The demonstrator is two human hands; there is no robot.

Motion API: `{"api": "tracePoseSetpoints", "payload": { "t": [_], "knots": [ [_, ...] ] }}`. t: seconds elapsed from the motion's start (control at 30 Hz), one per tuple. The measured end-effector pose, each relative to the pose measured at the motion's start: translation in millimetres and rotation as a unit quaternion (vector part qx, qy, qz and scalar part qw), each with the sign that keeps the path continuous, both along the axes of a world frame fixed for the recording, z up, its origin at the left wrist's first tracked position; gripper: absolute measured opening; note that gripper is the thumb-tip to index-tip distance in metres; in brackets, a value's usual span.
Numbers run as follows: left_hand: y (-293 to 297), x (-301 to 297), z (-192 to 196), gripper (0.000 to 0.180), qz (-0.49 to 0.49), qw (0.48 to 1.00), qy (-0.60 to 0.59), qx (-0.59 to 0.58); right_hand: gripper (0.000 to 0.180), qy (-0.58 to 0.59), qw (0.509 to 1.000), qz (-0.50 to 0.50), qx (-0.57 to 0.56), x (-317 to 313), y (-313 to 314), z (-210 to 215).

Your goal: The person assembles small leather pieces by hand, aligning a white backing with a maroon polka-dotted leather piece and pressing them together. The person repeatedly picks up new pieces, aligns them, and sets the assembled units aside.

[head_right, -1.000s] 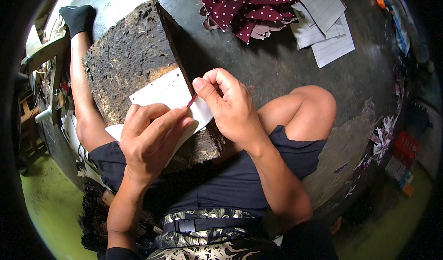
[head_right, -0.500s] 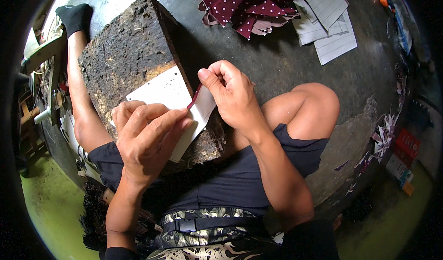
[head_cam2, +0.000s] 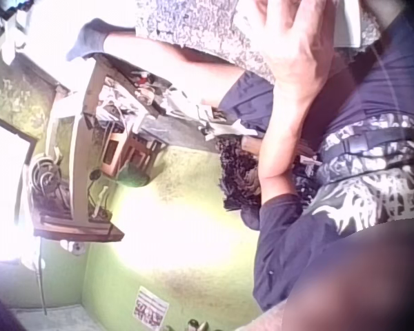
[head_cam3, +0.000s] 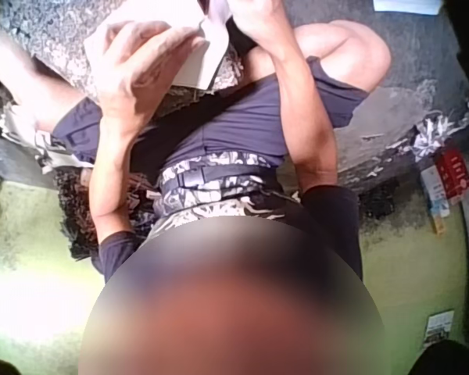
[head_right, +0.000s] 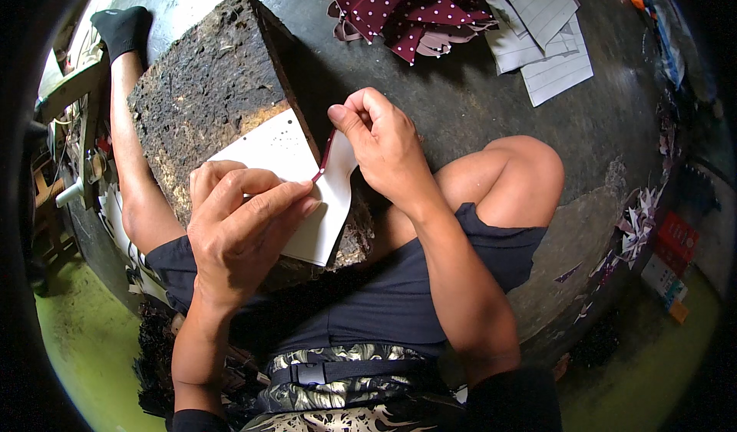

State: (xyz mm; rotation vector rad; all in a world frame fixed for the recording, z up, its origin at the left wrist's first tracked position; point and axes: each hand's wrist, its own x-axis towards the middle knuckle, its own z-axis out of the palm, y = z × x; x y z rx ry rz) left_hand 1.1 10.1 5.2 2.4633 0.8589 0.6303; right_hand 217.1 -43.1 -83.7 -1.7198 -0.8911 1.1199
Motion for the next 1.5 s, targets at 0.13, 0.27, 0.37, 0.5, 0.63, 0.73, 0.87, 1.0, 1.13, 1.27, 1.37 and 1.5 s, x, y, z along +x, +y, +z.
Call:
{"api": "tracePoseSetpoints", "payload": {
  "t": [0.13,0.27,0.37,0.5,0.63,0.73,0.87,1.0,1.13,1.27,1.37,1.5],
  "knots": [
    [0.1,-0.1,1.3,0.031,-0.001,1.000,0.001,-0.007,0.028,-0.016,1.000,0.010,0.005,0.4,2.9,-1.4],
    [0.9,0.3,1.0,0.030,-0.005,1.000,-0.006,-0.002,0.024,-0.034,0.999,0.018,0.016,1.3,5.5,-3.7],
    [1.6,0.4,0.5,0.031,-0.006,1.000,-0.010,0.001,0.022,-0.090,0.995,0.028,0.032,1.0,7.5,-7.7],
    [2.0,0.7,0.6,0.032,-0.009,1.000,-0.007,0.013,0.021,-0.097,0.994,0.028,0.031,3.0,8.2,-14.9],
    [3.0,2.2,0.2,0.032,-0.012,1.000,-0.009,0.023,0.024,0.047,0.997,-0.051,-0.044,5.9,8.4,-12.0],
    [-1.1,4.9,0.4,0.031,0.011,1.000,-0.024,0.014,0.033,0.426,0.877,-0.220,-0.037,8.3,-1.2,10.8],
    [-9.9,8.7,-2.0,0.029,0.030,0.999,-0.034,0.010,0.051,0.445,0.860,-0.246,0.044,-19.8,-30.4,53.2],
    [-10.9,7.5,-3.2,0.029,0.026,0.999,-0.022,0.010,0.090,0.266,0.941,-0.188,0.096,-43.9,-33.6,66.5],
    [-6.6,3.2,-2.0,0.030,0.009,1.000,-0.017,0.009,0.093,0.264,0.942,-0.178,0.106,-40.2,-24.0,62.5],
    [-2.8,-0.4,-0.8,0.032,-0.010,1.000,-0.015,-0.001,0.099,0.254,0.950,-0.151,0.098,-28.6,-22.9,61.2],
    [-1.1,-2.6,-0.2,0.034,-0.014,1.000,-0.014,-0.003,0.100,0.265,0.949,-0.142,0.098,-25.9,-21.8,58.0],
    [-1.0,-3.1,-0.6,0.035,-0.013,1.000,-0.019,-0.013,0.100,0.264,0.949,-0.137,0.102,-23.2,-20.1,50.5]
  ]
}}
